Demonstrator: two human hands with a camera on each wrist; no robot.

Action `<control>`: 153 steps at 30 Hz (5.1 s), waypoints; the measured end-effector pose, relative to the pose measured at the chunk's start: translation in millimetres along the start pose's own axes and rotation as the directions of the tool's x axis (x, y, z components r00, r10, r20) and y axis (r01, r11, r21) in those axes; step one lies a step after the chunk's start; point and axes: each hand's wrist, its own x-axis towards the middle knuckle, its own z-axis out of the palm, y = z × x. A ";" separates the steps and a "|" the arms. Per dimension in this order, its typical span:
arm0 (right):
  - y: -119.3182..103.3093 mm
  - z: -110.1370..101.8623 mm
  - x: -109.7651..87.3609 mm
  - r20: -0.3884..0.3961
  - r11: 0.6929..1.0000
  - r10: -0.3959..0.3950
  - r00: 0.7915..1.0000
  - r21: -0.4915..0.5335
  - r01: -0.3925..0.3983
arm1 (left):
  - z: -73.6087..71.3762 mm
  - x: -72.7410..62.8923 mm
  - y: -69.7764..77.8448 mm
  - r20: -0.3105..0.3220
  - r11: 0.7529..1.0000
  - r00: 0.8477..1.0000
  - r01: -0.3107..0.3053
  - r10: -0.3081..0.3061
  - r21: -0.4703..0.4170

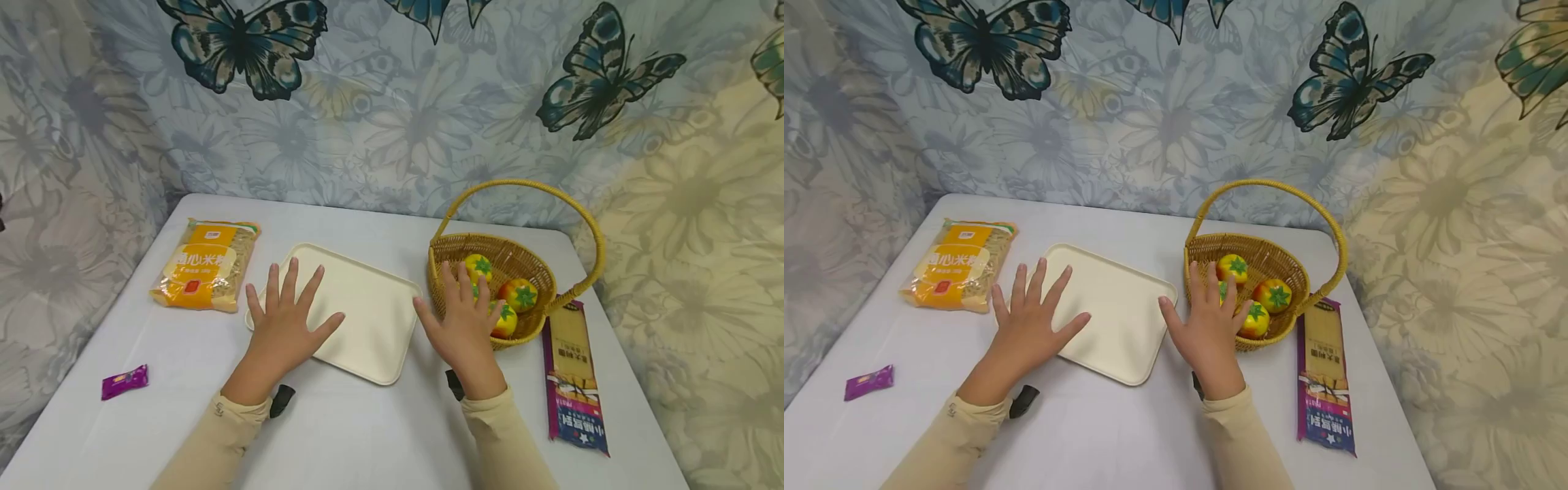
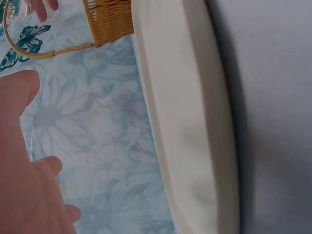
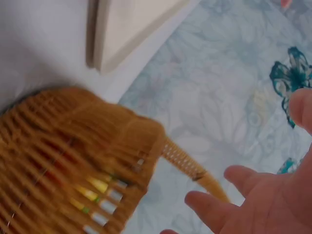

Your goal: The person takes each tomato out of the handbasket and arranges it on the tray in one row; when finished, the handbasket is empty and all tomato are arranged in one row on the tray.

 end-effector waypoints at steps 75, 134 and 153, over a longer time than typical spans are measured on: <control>77.1 3.7 45.0 -0.179 0.989 0.122 0.976 0.105 -0.105 | 27.8 -24.4 -77.8 0.294 0.979 0.951 0.142 -0.094 -0.146; -9.0 62.8 36.2 0.111 0.988 -0.036 0.993 0.153 0.018 | 24.8 -28.5 -74.8 0.328 0.975 0.939 0.161 -0.104 -0.154; -10.7 -11.9 33.3 -0.048 0.978 -0.068 0.997 0.195 0.076 | 25.2 -27.0 -78.7 0.302 0.974 0.949 0.146 -0.089 -0.171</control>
